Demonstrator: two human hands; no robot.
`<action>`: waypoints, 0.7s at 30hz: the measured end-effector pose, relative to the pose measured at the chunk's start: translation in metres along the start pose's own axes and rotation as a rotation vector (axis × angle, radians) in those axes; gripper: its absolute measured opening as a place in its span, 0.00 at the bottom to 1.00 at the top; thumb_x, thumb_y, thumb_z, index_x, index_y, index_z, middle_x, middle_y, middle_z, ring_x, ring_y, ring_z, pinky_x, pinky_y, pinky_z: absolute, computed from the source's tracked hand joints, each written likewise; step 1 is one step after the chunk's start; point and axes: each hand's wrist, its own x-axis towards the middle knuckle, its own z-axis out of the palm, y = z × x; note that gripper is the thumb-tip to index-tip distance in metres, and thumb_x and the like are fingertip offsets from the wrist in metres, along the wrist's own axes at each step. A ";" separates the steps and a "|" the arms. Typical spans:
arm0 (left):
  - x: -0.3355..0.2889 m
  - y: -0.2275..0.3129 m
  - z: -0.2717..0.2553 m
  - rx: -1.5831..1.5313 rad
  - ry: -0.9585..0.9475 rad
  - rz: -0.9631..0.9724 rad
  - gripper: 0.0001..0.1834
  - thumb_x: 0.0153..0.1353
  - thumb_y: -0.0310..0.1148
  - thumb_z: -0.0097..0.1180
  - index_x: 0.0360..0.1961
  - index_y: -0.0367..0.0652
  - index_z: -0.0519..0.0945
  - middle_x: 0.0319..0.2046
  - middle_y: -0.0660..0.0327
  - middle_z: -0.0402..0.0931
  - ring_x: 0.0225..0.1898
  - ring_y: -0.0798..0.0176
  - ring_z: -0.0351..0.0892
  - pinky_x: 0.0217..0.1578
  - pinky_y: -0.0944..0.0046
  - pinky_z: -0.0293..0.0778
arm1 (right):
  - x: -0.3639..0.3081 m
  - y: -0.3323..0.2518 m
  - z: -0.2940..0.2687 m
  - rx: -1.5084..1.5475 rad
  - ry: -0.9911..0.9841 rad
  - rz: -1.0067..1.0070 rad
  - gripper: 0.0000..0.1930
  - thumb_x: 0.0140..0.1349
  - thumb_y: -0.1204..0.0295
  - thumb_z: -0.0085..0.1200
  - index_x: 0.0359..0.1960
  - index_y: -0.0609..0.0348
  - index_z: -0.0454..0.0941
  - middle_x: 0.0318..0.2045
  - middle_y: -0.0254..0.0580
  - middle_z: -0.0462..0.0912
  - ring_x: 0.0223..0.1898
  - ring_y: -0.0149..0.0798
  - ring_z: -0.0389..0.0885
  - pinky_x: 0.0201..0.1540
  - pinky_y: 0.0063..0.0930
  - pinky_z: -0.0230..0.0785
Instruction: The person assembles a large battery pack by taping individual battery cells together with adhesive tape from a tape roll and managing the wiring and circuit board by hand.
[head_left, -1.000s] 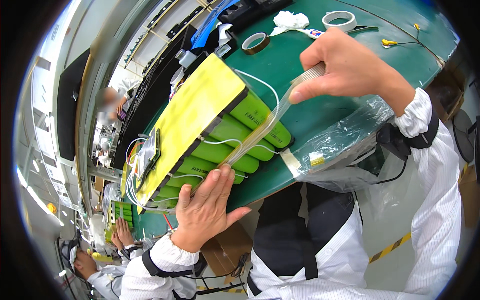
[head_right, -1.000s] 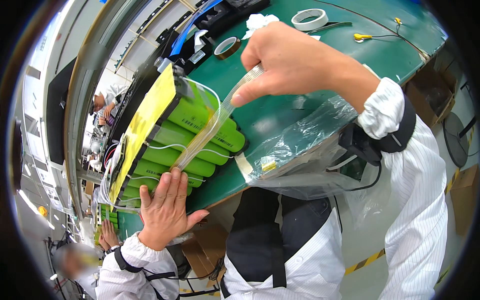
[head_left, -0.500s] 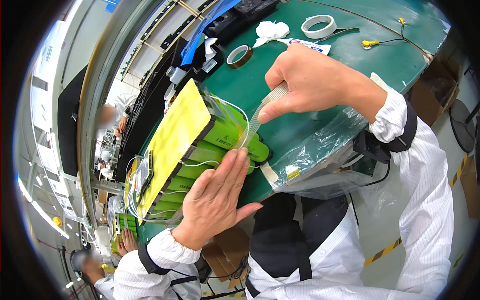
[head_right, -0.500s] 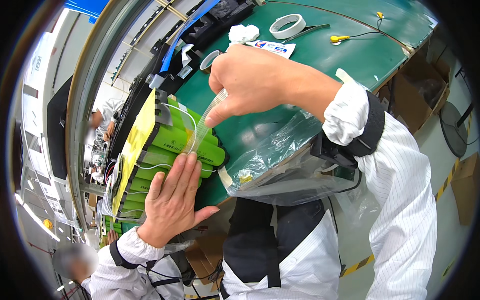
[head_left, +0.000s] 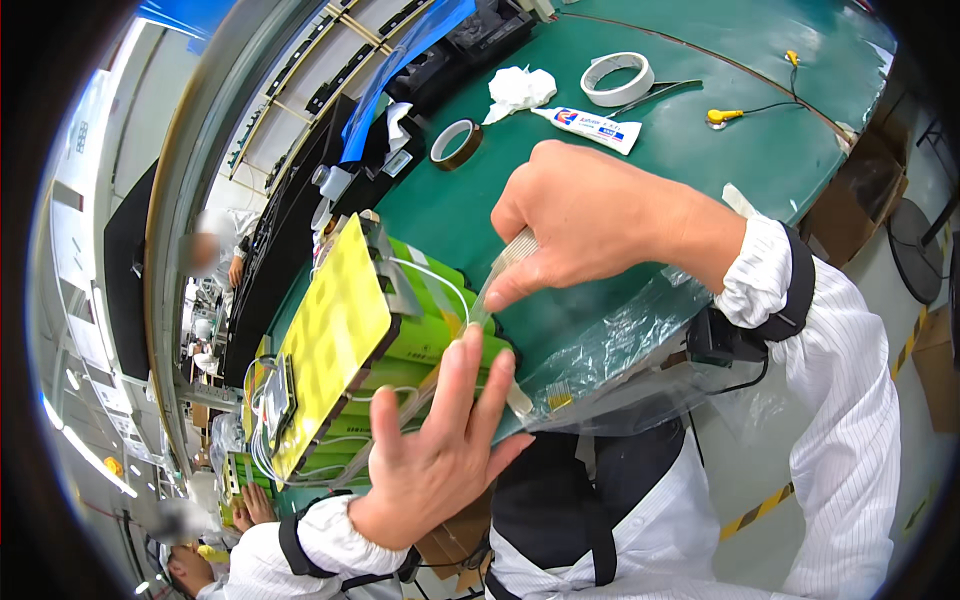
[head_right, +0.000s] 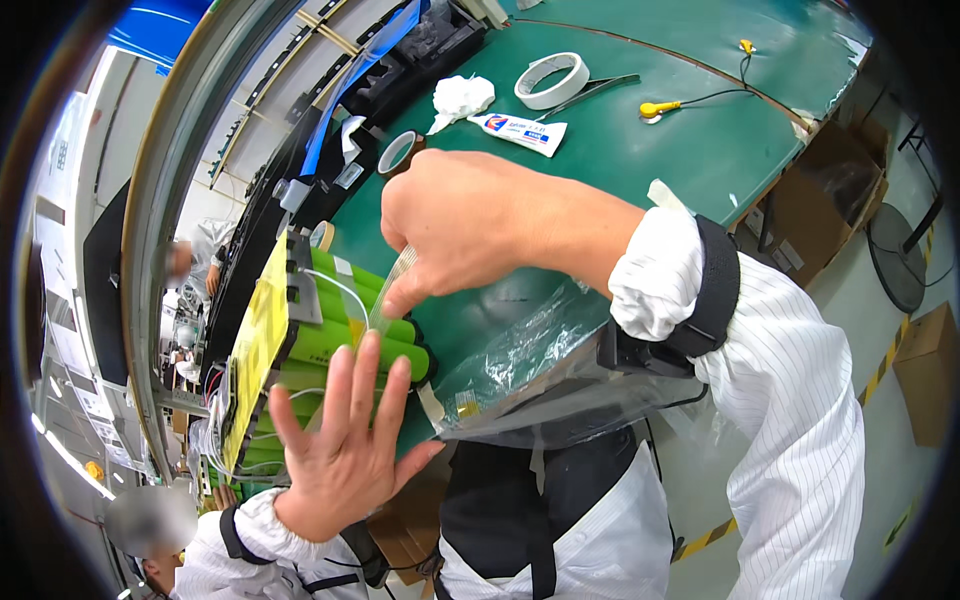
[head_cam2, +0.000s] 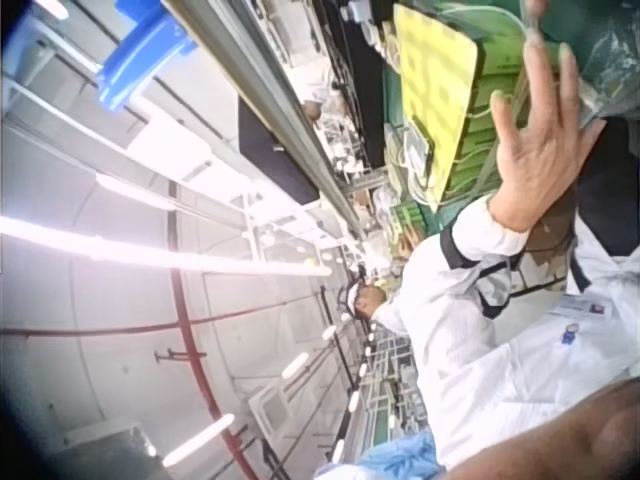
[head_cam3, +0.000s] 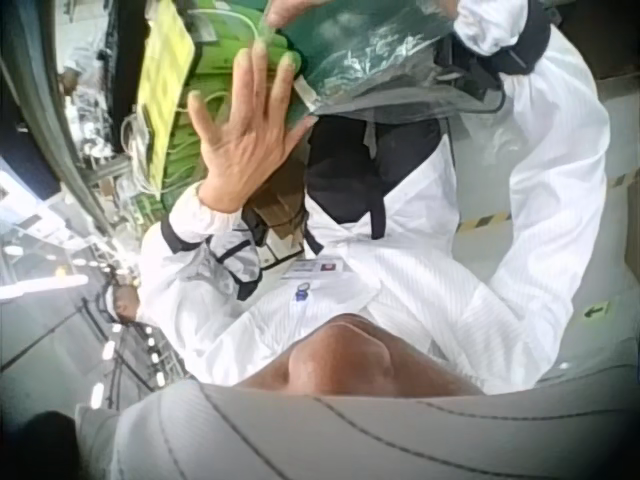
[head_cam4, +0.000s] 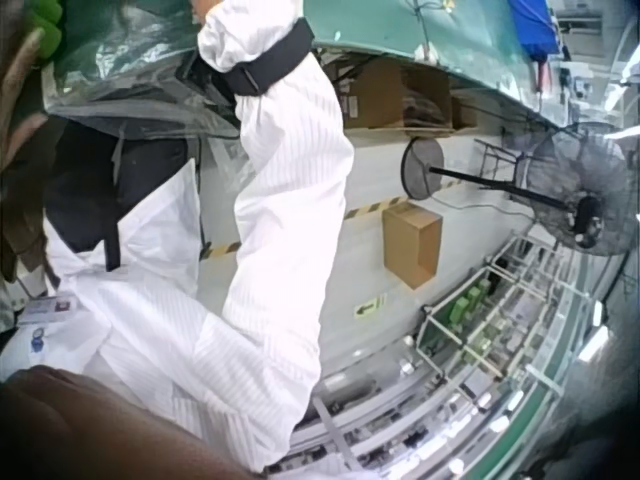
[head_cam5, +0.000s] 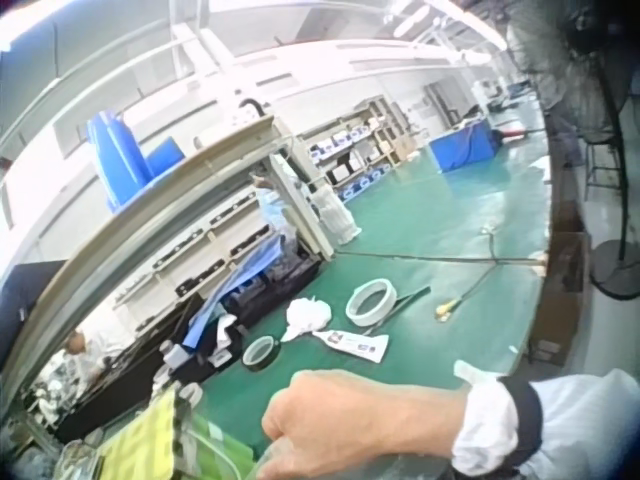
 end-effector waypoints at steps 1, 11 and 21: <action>0.002 -0.002 -0.003 -0.006 0.002 0.004 0.42 0.56 0.70 0.48 0.64 0.55 0.75 0.68 0.61 0.68 0.69 0.67 0.62 0.65 0.25 0.33 | 0.000 0.000 -0.002 -0.009 -0.037 0.016 0.26 0.47 0.54 0.73 0.15 0.66 0.76 0.09 0.51 0.67 0.13 0.47 0.66 0.20 0.37 0.64; -0.012 0.000 -0.040 -0.473 0.245 -0.099 0.26 0.65 0.52 0.54 0.54 0.44 0.81 0.46 0.55 0.82 0.49 0.53 0.75 0.54 0.42 0.68 | 0.007 0.003 -0.013 -0.071 -0.220 0.034 0.25 0.47 0.50 0.72 0.22 0.64 0.83 0.17 0.53 0.80 0.26 0.55 0.83 0.32 0.44 0.76; 0.015 0.023 -0.016 -1.290 0.255 -0.740 0.06 0.52 0.25 0.70 0.27 0.38 0.83 0.16 0.61 0.74 0.14 0.65 0.69 0.18 0.67 0.63 | 0.019 0.011 0.000 -0.136 -0.088 -0.065 0.29 0.45 0.46 0.71 0.13 0.61 0.74 0.11 0.50 0.73 0.20 0.58 0.76 0.25 0.46 0.70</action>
